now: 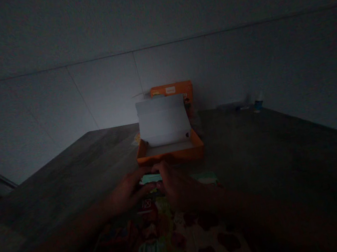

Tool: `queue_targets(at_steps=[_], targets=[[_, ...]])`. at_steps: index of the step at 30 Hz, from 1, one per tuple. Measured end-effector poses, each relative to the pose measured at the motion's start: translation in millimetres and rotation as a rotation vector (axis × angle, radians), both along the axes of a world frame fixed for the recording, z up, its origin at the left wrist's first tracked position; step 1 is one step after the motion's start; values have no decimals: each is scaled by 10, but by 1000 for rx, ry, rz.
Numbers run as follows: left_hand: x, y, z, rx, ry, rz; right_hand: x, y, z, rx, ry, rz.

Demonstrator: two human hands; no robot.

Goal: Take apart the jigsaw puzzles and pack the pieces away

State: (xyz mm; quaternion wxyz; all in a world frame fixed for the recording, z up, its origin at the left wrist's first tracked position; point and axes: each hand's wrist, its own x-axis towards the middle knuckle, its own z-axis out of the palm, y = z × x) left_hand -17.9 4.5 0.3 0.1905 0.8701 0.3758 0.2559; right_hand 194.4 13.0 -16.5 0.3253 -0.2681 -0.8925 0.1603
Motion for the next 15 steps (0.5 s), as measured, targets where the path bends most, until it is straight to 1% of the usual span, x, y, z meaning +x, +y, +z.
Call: queue_targets(at_steps=[3, 4, 5, 7, 8, 10, 12, 15], targets=[[-6, 9, 3, 61, -73, 57, -14, -87, 60, 208, 57, -111], [-13, 14, 6, 89, -96, 89, -18, -124, 93, 259, 47, -138], [-21, 19, 10, 110, -108, 119, -24, -160, 125, 284, 0, -131], [-40, 32, 16, 130, -91, 132, -40, -220, 170, 263, -146, -64], [-48, 40, 15, 126, -66, 113, -50, -239, 181, 230, -218, -36], [-58, 54, 10, 103, -9, 59, -69, -252, 182, 174, -311, -26], [-58, 64, 2, 84, 19, 32, -79, -242, 167, 148, -351, -38], [-49, 72, -6, 80, 23, 25, -70, -217, 135, 125, -371, -32]])
